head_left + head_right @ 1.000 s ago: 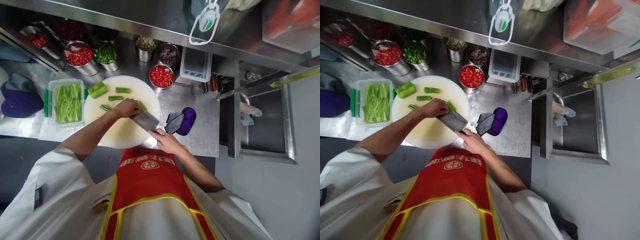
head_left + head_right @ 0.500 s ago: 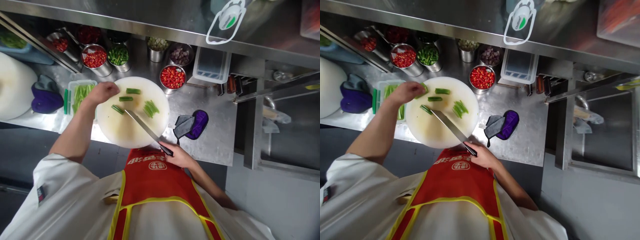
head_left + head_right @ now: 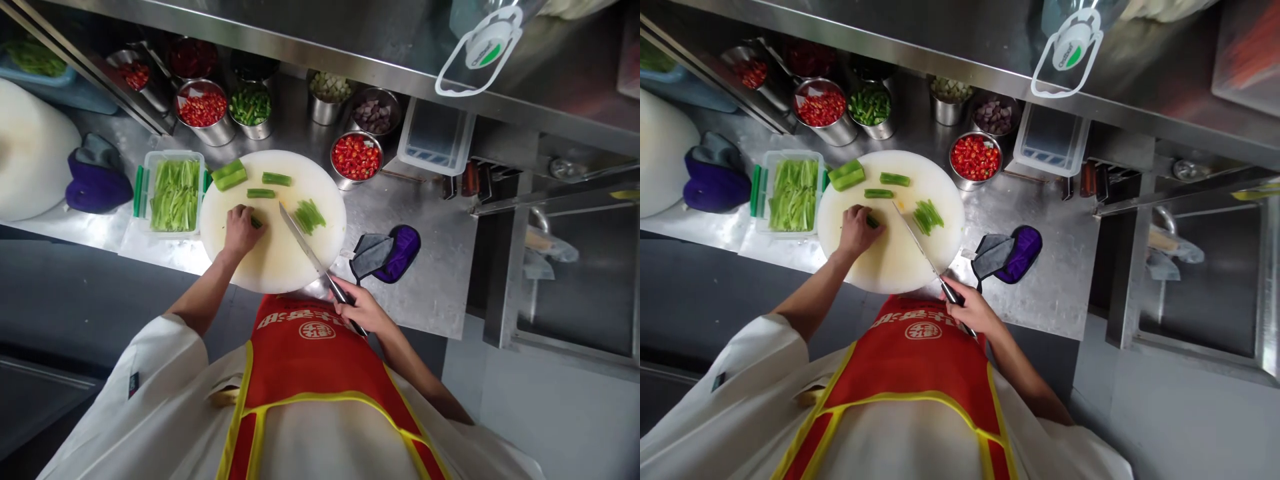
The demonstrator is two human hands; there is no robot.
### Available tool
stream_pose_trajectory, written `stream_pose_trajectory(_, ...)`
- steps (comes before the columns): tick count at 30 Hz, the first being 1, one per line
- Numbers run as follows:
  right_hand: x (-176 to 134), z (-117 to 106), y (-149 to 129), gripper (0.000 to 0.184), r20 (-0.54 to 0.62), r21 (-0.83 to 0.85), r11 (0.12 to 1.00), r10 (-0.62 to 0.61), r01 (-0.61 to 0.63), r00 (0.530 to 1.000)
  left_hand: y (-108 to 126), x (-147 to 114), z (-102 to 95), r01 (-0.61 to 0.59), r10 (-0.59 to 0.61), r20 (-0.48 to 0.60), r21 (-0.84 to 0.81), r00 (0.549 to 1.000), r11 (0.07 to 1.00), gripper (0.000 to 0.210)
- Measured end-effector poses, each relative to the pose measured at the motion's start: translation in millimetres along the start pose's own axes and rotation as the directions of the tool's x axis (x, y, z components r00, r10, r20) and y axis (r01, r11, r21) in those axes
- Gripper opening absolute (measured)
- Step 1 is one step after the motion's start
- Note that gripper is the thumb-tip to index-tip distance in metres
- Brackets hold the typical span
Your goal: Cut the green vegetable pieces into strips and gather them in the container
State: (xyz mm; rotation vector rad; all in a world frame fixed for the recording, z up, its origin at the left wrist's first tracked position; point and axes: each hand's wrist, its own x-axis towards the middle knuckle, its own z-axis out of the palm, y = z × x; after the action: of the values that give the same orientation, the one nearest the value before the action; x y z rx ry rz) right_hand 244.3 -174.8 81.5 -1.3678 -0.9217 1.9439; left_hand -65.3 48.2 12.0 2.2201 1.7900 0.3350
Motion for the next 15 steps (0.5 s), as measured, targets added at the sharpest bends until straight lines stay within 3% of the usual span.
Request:
stream_pose_trajectory(5, -4.4, 0.0, 0.3, 0.082, -0.042, -0.008, 0.999, -0.037, 0.037, 0.998, 37.9, -21.3, 17.0, -0.191, 0.2, 0.11, -0.088, 0.974, 0.978, 0.062)
stream_pose_trajectory(10, -10.3, 2.5, -8.0, 0.079, -0.059, -0.029, 0.995, -0.092, 0.09, 0.994, 39.1, -29.8, 19.4, -0.292, 0.295, 0.03, -0.089, 0.955, 0.952, 0.083)
stream_pose_trajectory(12, -11.9, 3.3, -10.9, 0.078, -0.062, -0.032, 0.993, -0.113, 0.112, 0.992, 32.9, -32.8, 15.5, -0.383, 0.387, 0.047, -0.07, 0.921, 0.921, 0.078)
stream_pose_trajectory(15, -12.6, 3.5, -12.5, 0.079, -0.077, -0.032, 0.99, -0.14, 0.138, 0.987, 26.0, -36.0, 11.2, -0.521, 0.52, 0.158, -0.037, 0.839, 0.853, 0.068)
